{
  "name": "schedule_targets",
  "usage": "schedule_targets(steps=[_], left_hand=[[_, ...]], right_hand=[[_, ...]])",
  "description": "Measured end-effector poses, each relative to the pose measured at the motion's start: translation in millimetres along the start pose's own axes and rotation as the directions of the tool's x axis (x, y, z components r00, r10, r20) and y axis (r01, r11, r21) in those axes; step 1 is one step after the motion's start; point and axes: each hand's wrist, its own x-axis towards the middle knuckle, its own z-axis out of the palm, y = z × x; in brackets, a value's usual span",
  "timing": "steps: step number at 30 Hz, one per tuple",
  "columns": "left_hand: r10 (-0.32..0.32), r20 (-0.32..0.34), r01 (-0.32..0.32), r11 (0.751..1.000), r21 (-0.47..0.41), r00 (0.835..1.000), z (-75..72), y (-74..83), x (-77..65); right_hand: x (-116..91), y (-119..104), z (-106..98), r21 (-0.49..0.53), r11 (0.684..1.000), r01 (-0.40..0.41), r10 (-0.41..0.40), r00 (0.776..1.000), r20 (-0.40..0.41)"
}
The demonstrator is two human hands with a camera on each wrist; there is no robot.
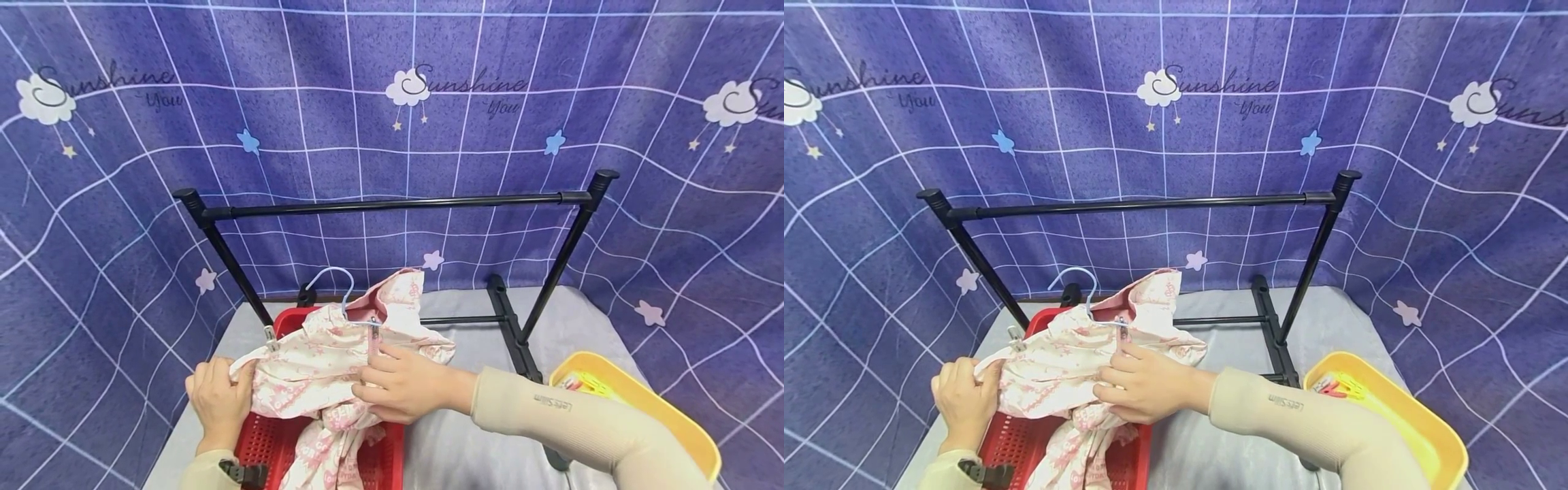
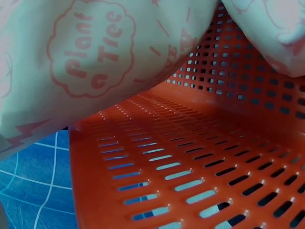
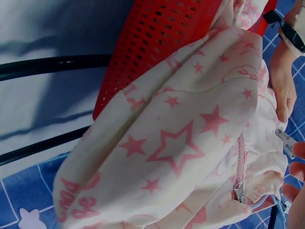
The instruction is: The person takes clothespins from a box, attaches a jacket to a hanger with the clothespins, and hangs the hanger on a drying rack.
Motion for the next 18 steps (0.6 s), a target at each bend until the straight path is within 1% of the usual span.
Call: schedule_targets(steps=[6,12,18], left_hand=[[-0.005,-0.001,0.005,1.000,-0.001,1.000,-0.4,0.4,-0.8],[-0.005,0.001,0.005,1.000,0.002,1.000,-1.1,0.5,-1.6],[0.001,0.004,-0.001,1.000,0.005,1.000,-1.3,0.0,-0.9]], right_hand=[[-8,-2,-3,0.006,1.000,-0.019,0.019,1.000,0.013],[-16,-2,-5,0.005,0.999,-0.046,0.046,0.999,-0.010],[-26,-1,-6,0.020,0.996,-0.084,0.085,0.996,-0.009]])
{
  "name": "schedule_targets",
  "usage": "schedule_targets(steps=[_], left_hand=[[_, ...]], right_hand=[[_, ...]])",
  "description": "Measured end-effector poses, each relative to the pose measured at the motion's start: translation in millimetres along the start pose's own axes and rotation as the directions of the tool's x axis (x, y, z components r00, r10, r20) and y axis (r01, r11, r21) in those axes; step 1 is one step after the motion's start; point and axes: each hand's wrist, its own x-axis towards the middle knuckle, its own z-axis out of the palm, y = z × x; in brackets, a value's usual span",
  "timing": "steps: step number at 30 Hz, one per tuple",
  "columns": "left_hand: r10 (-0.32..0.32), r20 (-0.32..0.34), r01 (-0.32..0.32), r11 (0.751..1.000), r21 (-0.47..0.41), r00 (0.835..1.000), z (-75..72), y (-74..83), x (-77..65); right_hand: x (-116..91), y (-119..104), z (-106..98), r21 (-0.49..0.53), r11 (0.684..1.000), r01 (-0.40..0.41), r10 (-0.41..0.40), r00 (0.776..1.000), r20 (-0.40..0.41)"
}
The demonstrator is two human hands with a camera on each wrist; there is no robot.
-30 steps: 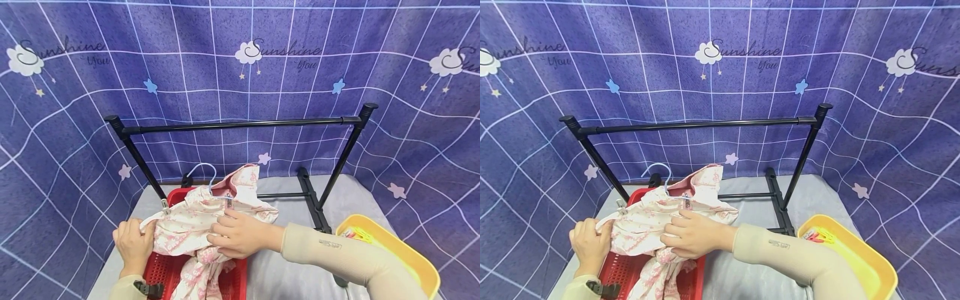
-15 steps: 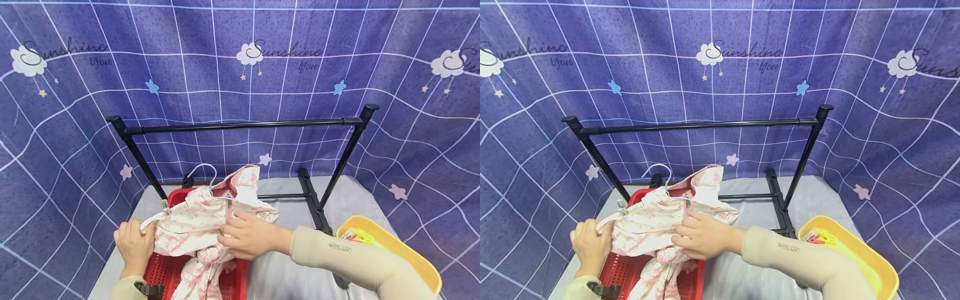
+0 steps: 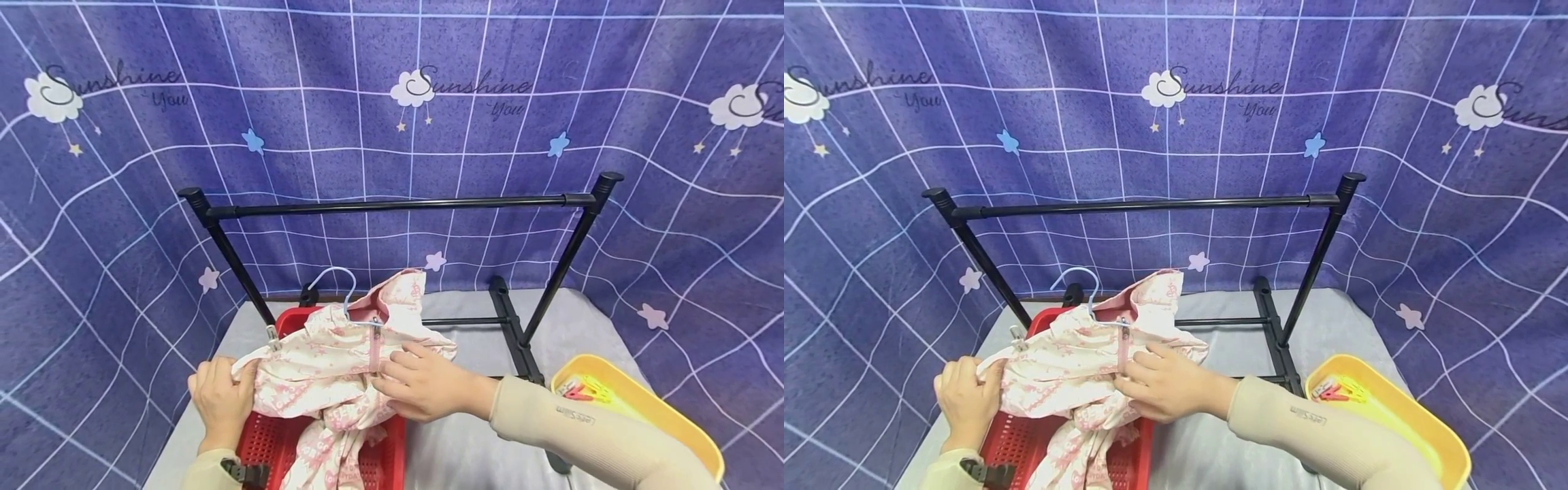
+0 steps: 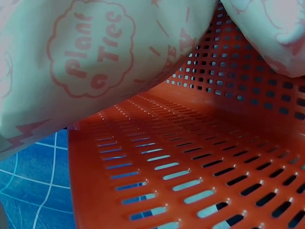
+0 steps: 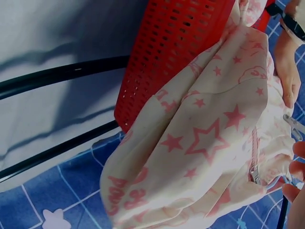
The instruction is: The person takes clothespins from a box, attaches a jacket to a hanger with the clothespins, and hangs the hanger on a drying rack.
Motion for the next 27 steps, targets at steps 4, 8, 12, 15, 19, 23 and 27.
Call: schedule_targets(steps=[4,8,12,15,19,23,27], left_hand=[[0.006,-0.007,-0.006,1.000,-0.001,1.000,0.7,0.5,2.1],[0.009,-0.009,-0.009,1.000,-0.003,1.000,0.7,0.5,2.6],[0.008,-0.011,-0.008,1.000,-0.003,1.000,0.1,-0.3,0.8],[0.005,-0.010,-0.005,1.000,-0.001,1.000,-0.6,-0.5,-0.9],[0.000,-0.008,0.000,1.000,-0.002,1.000,-1.0,0.1,-1.7],[0.001,-0.014,-0.001,1.000,-0.004,1.000,-0.6,0.3,-1.4],[0.006,-0.020,-0.006,1.000,0.000,1.000,-0.6,-0.2,-1.9]], right_hand=[[-7,2,-2,-0.002,1.000,-0.029,0.029,0.999,0.014],[-14,2,-3,0.001,0.998,-0.058,0.058,0.998,0.022],[-22,1,-3,0.033,0.996,-0.085,0.084,0.996,0.024],[-27,0,-3,0.058,0.993,-0.101,0.100,0.995,0.026],[-36,-2,-3,0.057,0.991,-0.119,0.118,0.993,0.022],[-47,-1,-4,0.058,0.989,-0.137,0.136,0.991,0.014],[-56,0,-7,0.059,0.986,-0.158,0.156,0.987,0.029]])
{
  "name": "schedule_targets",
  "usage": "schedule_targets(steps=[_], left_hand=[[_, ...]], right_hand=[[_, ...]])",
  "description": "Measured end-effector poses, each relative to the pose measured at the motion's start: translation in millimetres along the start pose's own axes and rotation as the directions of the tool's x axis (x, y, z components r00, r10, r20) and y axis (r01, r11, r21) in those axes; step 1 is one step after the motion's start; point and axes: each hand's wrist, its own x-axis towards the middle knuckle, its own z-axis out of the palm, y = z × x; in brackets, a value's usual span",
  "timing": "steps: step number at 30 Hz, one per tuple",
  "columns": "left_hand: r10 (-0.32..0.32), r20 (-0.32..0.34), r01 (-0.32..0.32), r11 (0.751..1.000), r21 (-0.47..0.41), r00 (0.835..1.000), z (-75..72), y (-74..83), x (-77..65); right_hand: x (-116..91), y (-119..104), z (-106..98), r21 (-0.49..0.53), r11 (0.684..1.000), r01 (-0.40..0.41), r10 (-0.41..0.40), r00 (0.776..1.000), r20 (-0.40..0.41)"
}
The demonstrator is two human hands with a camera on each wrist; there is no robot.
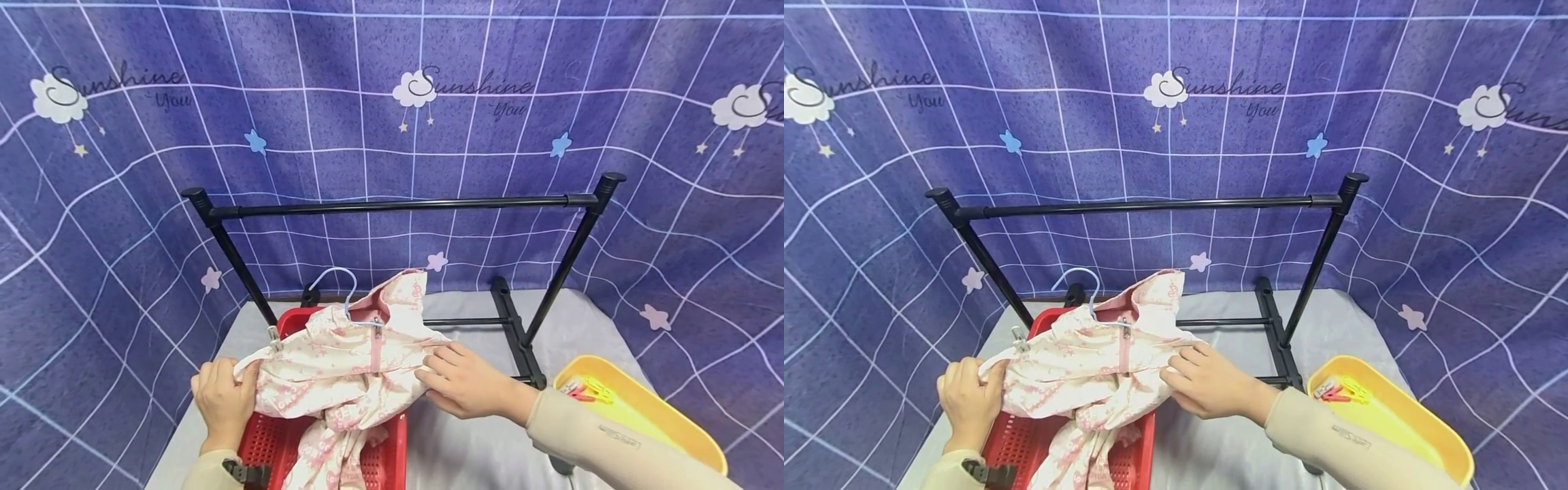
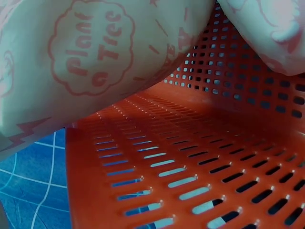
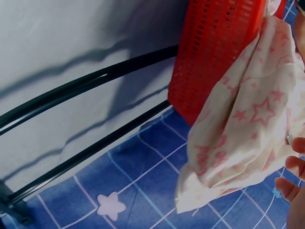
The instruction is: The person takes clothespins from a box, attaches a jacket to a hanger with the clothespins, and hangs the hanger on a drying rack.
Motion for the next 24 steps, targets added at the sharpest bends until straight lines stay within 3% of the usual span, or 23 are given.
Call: schedule_targets(steps=[24], left_hand=[[-0.014,0.035,0.013,1.000,0.005,0.999,-2.7,1.3,0.0]], right_hand=[[-43,12,-14,-0.012,0.995,-0.098,0.099,0.991,0.088]])
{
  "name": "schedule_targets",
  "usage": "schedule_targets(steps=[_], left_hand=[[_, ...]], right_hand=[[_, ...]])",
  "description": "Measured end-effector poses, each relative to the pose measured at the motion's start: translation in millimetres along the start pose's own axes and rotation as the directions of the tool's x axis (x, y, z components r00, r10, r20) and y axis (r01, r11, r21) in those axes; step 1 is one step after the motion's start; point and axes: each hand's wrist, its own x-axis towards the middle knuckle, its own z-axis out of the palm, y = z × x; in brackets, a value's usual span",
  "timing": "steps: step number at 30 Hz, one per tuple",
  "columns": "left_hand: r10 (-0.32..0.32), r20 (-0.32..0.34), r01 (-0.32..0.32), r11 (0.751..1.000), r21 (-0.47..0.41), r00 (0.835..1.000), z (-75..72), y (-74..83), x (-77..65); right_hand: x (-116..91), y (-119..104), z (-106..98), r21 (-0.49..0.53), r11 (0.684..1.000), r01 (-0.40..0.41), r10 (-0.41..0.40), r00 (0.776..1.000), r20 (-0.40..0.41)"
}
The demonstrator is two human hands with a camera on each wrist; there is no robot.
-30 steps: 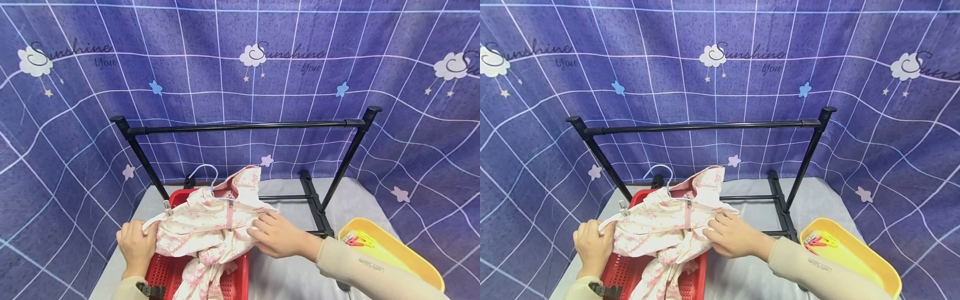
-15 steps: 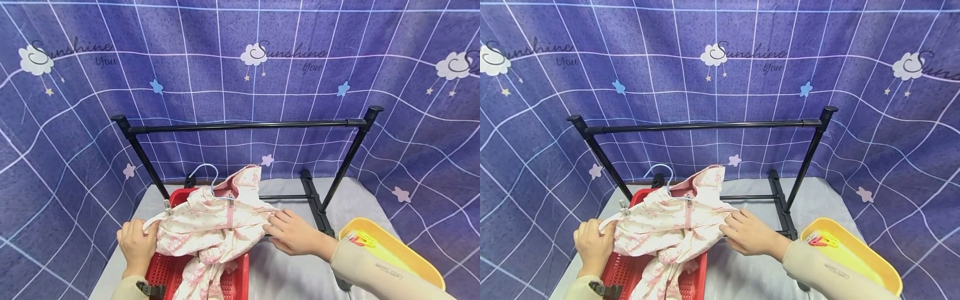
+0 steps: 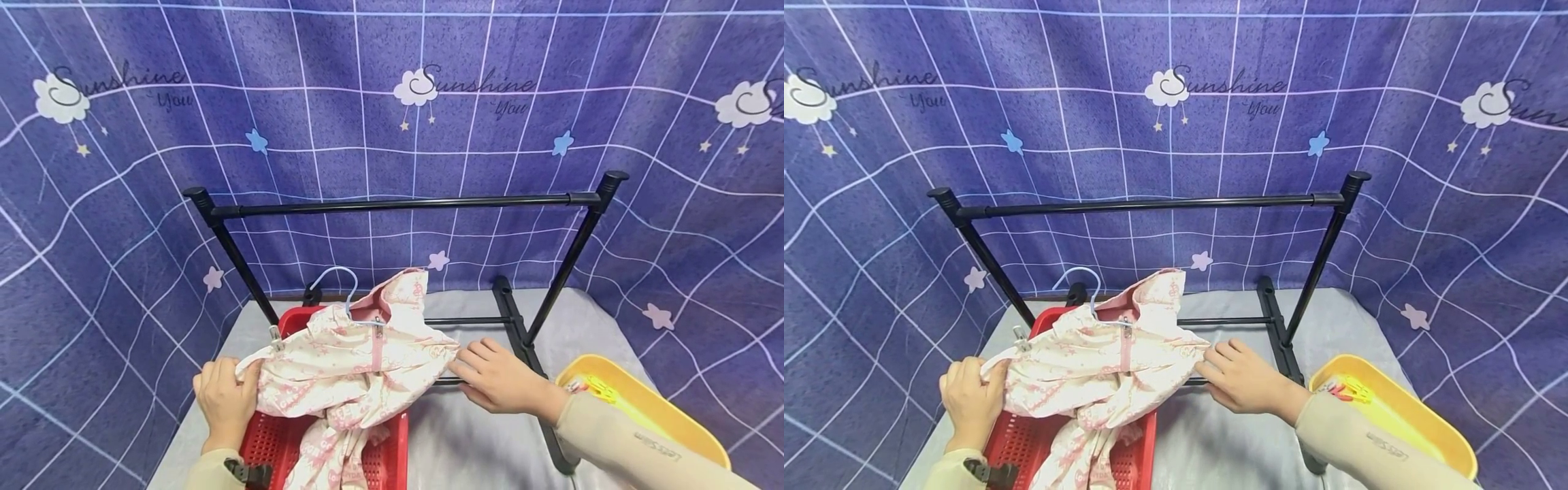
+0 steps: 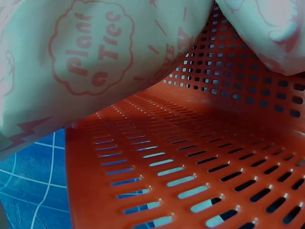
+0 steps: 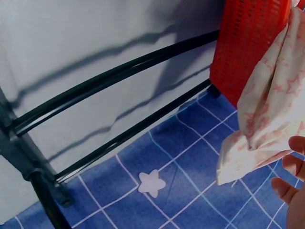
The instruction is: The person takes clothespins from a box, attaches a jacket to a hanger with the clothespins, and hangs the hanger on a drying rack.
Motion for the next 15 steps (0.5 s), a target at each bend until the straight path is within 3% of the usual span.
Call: schedule_targets(steps=[15], left_hand=[[0.008,-0.022,-0.008,1.000,0.004,1.000,2.8,-3.2,0.0]], right_hand=[[-23,2,8,-0.014,1.000,-0.005,0.005,1.000,0.021]])
